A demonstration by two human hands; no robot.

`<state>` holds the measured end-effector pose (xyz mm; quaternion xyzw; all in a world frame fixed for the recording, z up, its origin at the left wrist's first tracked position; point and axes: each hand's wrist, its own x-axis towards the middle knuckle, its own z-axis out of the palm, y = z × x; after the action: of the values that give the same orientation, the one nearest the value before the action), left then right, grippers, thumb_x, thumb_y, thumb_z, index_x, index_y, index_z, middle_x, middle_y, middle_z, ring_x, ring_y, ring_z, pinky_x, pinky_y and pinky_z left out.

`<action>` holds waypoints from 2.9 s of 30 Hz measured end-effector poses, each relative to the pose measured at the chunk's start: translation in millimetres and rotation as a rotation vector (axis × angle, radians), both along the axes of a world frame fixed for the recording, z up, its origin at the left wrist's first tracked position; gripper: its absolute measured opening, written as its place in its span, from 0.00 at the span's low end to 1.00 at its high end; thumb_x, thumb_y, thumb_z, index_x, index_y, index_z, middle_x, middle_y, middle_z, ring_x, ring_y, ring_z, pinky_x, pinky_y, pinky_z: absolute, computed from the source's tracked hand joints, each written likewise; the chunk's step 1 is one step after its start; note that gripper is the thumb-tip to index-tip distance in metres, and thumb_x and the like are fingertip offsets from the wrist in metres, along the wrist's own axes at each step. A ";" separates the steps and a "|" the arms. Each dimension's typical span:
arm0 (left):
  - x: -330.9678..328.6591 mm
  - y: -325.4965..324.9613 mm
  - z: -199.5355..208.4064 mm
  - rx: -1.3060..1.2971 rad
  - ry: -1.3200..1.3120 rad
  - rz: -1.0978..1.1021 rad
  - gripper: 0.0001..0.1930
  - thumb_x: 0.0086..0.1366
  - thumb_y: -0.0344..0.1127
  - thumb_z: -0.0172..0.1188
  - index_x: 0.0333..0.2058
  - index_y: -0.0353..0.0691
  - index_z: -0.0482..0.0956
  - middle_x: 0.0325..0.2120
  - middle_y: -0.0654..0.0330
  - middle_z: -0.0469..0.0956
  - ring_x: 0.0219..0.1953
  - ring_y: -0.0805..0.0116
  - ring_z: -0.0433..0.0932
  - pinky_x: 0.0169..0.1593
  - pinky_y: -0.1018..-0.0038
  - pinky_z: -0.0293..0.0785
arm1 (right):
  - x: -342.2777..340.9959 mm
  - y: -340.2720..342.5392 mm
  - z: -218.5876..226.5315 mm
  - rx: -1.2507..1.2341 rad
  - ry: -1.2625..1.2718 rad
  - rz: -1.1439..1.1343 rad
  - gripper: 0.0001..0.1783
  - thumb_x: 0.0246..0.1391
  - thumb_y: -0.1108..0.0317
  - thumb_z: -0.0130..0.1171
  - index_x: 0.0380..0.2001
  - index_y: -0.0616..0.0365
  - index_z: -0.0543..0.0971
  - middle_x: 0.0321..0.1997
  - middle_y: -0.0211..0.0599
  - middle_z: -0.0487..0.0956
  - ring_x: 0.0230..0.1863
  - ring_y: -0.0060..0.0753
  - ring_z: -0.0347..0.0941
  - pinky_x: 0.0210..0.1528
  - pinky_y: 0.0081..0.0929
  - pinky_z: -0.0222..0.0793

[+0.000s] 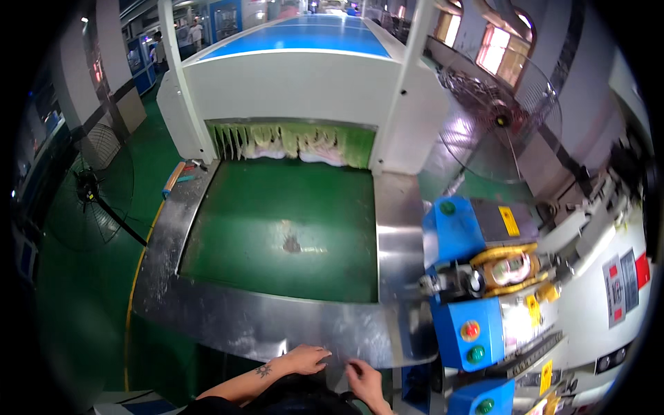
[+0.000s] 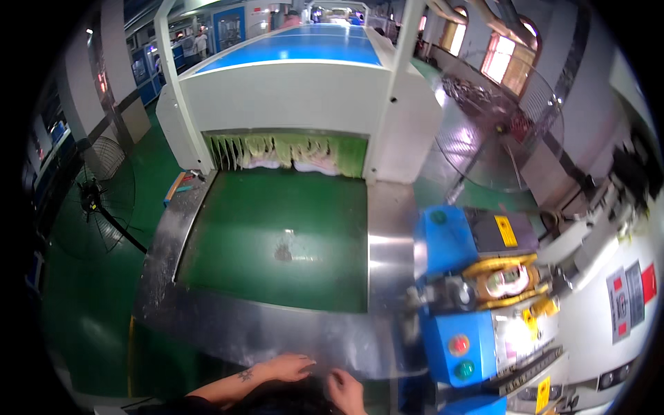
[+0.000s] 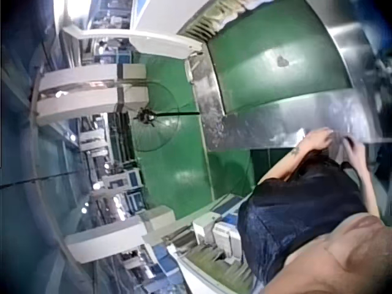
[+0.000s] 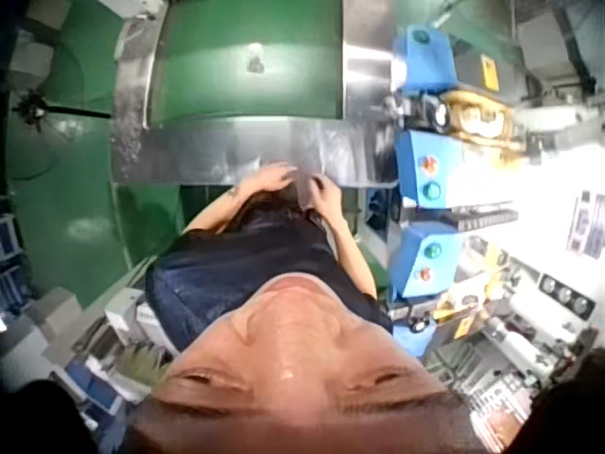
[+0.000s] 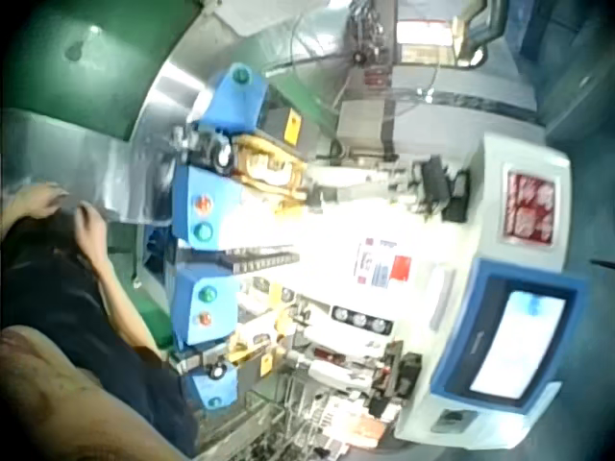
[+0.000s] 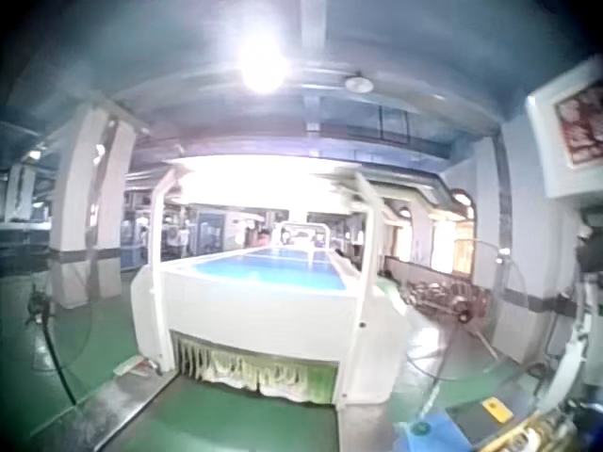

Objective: The person operates a sequence of industrial machines to process shoes. They pick up shoes, place them into press machines, and then feed them through a conveyor belt system with hanging brushes.

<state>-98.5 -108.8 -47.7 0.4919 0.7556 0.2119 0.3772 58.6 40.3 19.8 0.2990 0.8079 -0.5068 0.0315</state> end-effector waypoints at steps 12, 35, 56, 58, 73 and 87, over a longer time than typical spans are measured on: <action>-340.7 -68.8 -127.6 0.072 0.688 0.915 0.32 0.59 0.41 0.57 0.57 0.27 0.60 0.60 0.40 0.57 0.63 0.43 0.54 0.64 0.48 0.49 | -425.3 66.9 -72.8 0.322 0.150 0.449 0.35 0.50 0.55 0.62 0.56 0.65 0.66 0.56 0.54 0.71 0.57 0.50 0.69 0.57 0.37 0.67; -351.8 -61.1 -128.4 0.087 0.601 1.190 0.27 0.61 0.43 0.54 0.54 0.31 0.65 0.59 0.45 0.61 0.63 0.51 0.58 0.66 0.55 0.49 | -354.9 71.1 18.6 0.279 -0.172 0.199 0.44 0.28 0.47 0.77 0.49 0.61 0.75 0.46 0.44 0.79 0.49 0.37 0.75 0.51 0.32 0.70; -5.4 115.4 156.3 0.425 -1.326 0.250 0.40 0.48 0.34 0.63 0.60 0.32 0.59 0.52 0.51 0.71 0.53 0.56 0.72 0.57 0.63 0.69 | 18.6 10.9 146.5 -0.025 0.573 -0.506 0.42 0.45 0.62 0.71 0.59 0.66 0.60 0.56 0.42 0.69 0.57 0.31 0.65 0.60 0.29 0.60; 33.1 145.5 146.5 0.493 -1.298 0.361 0.30 0.58 0.35 0.60 0.58 0.32 0.63 0.50 0.54 0.72 0.52 0.63 0.71 0.58 0.69 0.65 | 53.2 36.4 135.2 -0.121 0.547 -0.544 0.34 0.47 0.64 0.69 0.54 0.66 0.66 0.52 0.39 0.72 0.54 0.30 0.67 0.59 0.29 0.61; 12.0 639.9 68.9 0.646 0.049 -0.287 0.29 0.58 0.41 0.58 0.55 0.31 0.63 0.43 0.38 0.74 0.47 0.42 0.74 0.50 0.57 0.69 | 69.9 126.2 204.6 -0.432 0.358 -1.099 0.23 0.45 0.61 0.68 0.40 0.64 0.74 0.24 0.30 0.75 0.22 0.21 0.71 0.23 0.22 0.66; -136.2 463.0 132.1 0.498 -1.409 0.277 0.24 0.63 0.33 0.53 0.57 0.33 0.65 0.50 0.55 0.73 0.49 0.63 0.75 0.52 0.69 0.73 | 17.5 268.5 164.3 -0.566 0.397 -1.309 0.26 0.52 0.68 0.63 0.53 0.62 0.69 0.53 0.43 0.72 0.49 0.32 0.73 0.47 0.29 0.71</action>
<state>-234.6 354.3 84.3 0.2114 0.3209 0.6855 0.6184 76.1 308.8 184.2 0.6028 0.2931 -0.6554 -0.3481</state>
